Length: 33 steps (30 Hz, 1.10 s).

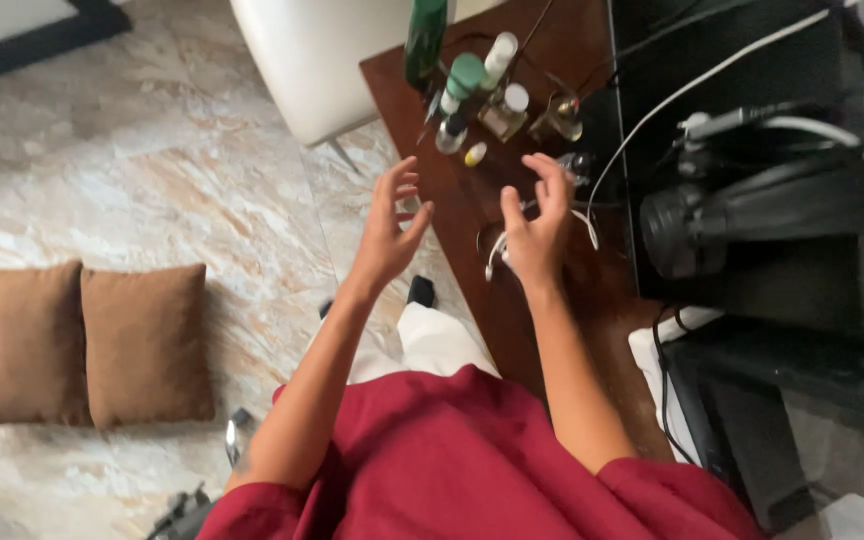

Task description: Take bottles from a desk and organize them on a shelf.

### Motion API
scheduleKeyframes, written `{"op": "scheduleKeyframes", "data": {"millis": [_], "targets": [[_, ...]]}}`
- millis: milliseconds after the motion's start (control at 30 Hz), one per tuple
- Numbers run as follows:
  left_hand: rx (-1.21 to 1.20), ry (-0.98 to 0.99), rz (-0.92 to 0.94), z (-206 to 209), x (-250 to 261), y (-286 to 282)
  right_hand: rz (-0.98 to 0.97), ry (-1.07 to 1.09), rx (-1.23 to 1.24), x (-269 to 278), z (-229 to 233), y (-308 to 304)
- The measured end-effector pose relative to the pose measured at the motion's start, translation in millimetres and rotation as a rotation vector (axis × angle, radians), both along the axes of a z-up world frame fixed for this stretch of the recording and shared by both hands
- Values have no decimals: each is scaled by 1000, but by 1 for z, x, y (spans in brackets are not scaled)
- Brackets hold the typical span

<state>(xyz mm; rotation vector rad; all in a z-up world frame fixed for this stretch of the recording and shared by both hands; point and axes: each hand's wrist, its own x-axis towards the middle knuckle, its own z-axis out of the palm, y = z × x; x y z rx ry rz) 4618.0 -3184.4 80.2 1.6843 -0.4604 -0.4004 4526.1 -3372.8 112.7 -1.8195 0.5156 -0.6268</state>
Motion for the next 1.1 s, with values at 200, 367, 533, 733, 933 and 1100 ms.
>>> {"op": "scheduleKeyframes", "data": {"millis": [200,367,533,733,933,1100], "targets": [[192,-556,-222,15,74,-43,-308,426,-593,32,4,-53],[223,-660,-391,0,119,-66,-444,819,-399,59,-10,-68],[229,-619,-505,-39,147,-75,-530,987,-268,72,-19,-62],[122,-604,-578,-29,163,-67,-672,828,-406,65,-29,-43],[-177,-548,-587,-5,162,-57,-738,558,-355,48,62,1],[-395,488,-628,44,121,-79,-520,109,149,-17,104,46]]}}
